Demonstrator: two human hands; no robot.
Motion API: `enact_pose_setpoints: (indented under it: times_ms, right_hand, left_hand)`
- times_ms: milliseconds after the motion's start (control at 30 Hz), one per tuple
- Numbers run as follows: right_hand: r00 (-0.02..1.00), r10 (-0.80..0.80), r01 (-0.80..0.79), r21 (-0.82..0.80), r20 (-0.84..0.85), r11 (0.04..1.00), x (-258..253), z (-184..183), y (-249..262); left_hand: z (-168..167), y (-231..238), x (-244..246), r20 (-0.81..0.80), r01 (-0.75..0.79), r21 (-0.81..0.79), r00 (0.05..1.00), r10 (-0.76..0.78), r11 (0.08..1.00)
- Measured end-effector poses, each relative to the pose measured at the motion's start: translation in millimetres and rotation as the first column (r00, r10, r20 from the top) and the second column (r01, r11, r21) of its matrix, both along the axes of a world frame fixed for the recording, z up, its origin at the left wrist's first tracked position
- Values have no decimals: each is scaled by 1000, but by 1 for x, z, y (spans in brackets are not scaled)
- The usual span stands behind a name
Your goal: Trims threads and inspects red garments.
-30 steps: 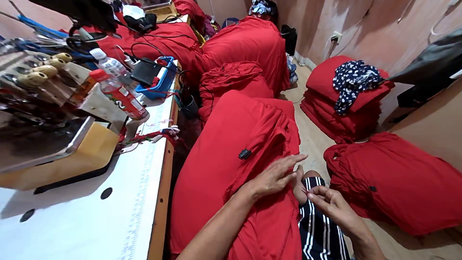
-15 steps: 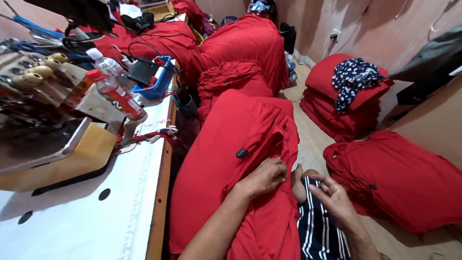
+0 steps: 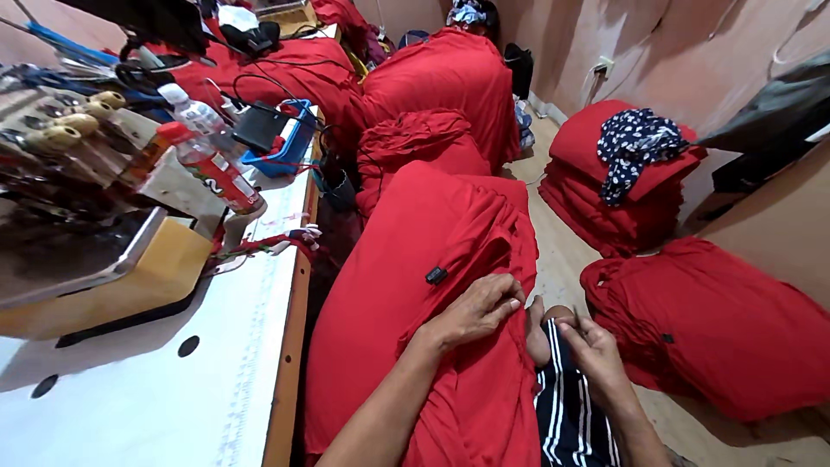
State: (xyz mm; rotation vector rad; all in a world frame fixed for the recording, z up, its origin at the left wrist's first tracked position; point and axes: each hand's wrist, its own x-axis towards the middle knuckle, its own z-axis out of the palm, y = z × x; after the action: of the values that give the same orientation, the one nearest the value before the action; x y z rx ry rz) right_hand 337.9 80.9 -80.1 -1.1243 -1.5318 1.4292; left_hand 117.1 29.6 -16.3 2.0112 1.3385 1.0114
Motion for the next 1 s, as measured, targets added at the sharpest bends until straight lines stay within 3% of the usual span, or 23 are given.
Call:
enact_pose_setpoints:
  times_ms: [133, 267, 400, 567, 833, 1000]
  right_hand:
    - [903, 329, -343, -3, -276, 939, -24, 26, -20]
    - [762, 497, -566, -53, -415, 823, -28, 31, -23]
    - [792, 506, -557, -67, -341, 828, -22, 42, -27]
    - [777, 560, -556, 103, -287, 825, -12, 27, -25]
    - [790, 555, -519, 199, -262, 832, -14, 26, -28]
    - [804, 547, -499, 237, -233, 834, -14, 27, -29]
  left_hand:
    - [-1, 0, -2, 48, -24, -3, 999, 25, 1000]
    - [-1, -1, -5, 166, -32, 12, 986, 29, 999]
    - [5, -6, -12, 238, -76, -71, 967, 91, 995]
    - [9, -12, -25, 294, -105, -139, 945, 142, 985]
    - [11, -15, -38, 328, -75, -228, 933, 149, 971]
    - [37, -23, -28, 335, -205, -427, 869, 364, 881]
